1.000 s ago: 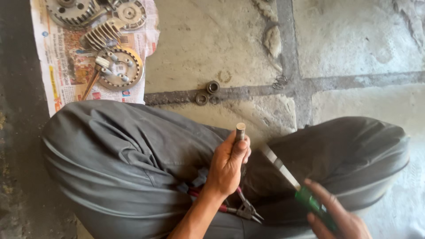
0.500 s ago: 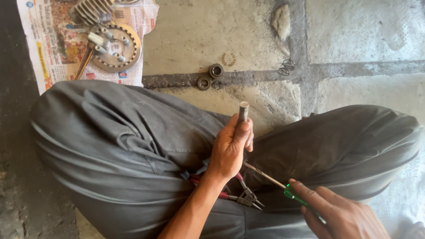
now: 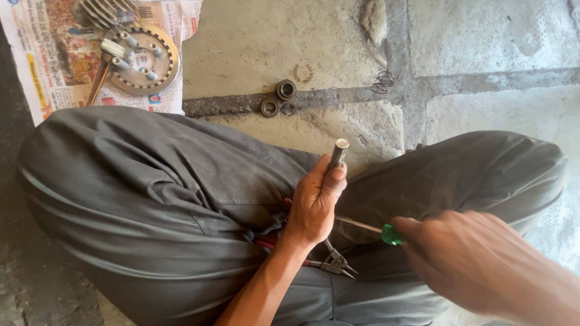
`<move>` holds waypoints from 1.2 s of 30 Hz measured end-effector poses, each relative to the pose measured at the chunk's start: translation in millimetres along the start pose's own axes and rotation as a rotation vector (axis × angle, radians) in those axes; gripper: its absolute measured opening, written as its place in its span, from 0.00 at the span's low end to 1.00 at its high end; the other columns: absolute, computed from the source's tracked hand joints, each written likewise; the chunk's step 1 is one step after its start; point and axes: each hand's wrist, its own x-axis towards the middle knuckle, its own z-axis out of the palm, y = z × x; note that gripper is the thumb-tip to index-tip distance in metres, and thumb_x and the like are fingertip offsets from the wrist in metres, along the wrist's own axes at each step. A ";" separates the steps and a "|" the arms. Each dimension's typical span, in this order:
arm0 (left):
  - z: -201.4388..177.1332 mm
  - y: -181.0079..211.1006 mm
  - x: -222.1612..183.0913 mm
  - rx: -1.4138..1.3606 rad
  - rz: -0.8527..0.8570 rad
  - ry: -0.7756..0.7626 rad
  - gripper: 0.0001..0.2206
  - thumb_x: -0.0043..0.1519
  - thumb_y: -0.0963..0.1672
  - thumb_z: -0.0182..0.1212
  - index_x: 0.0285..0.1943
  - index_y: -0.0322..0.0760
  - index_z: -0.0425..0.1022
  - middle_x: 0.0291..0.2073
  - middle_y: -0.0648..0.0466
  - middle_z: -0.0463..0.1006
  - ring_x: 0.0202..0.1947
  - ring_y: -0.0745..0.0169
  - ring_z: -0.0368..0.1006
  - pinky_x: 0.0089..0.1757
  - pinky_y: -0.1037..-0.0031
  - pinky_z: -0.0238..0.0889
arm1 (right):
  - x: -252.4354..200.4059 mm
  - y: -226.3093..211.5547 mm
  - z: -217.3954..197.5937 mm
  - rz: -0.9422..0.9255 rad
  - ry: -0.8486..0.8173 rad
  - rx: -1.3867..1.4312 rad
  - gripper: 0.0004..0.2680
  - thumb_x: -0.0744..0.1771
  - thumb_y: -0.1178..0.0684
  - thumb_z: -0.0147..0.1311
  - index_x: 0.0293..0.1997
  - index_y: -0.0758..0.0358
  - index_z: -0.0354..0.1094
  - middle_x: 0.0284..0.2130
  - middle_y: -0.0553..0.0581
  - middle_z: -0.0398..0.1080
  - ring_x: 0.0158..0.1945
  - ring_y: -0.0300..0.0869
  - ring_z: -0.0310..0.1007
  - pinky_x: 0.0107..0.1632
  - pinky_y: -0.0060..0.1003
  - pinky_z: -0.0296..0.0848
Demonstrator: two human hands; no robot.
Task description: The person uses pliers and a screwdriver to adjust a small gear-like mechanical part held between their legs. They repeatedly reposition the tools and the part while seated on the floor.
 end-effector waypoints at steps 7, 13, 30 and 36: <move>-1.1 -4.0 3.2 -0.236 0.030 0.099 0.17 0.73 0.55 0.48 0.42 0.41 0.67 0.27 0.63 0.58 0.27 0.75 0.54 0.29 0.79 0.49 | -0.3 -23.7 43.6 -0.127 0.270 0.275 0.18 0.68 0.46 0.47 0.68 0.50 0.64 0.21 0.57 0.74 0.25 0.48 0.78 0.31 0.46 0.77; -5.0 8.5 -4.0 -0.199 0.051 0.093 0.15 0.75 0.52 0.48 0.43 0.40 0.65 0.28 0.62 0.59 0.30 0.74 0.55 0.33 0.79 0.52 | 19.2 -37.0 82.2 -0.161 0.375 0.302 0.19 0.67 0.47 0.52 0.68 0.48 0.62 0.33 0.56 0.80 0.33 0.50 0.81 0.36 0.48 0.80; -2.9 0.7 -1.2 -0.205 -0.009 -0.066 0.16 0.74 0.53 0.50 0.46 0.38 0.68 0.29 0.65 0.58 0.29 0.77 0.53 0.32 0.81 0.48 | 5.0 6.7 69.8 0.073 0.094 0.312 0.22 0.66 0.47 0.50 0.71 0.29 0.59 0.27 0.52 0.80 0.30 0.44 0.82 0.39 0.42 0.79; -1.8 -2.1 -3.9 -0.173 -0.011 -0.073 0.16 0.74 0.54 0.50 0.46 0.38 0.68 0.30 0.64 0.60 0.31 0.77 0.54 0.34 0.82 0.50 | 5.1 5.2 51.4 0.013 0.104 0.197 0.22 0.67 0.45 0.49 0.72 0.32 0.57 0.19 0.53 0.75 0.22 0.43 0.77 0.32 0.42 0.76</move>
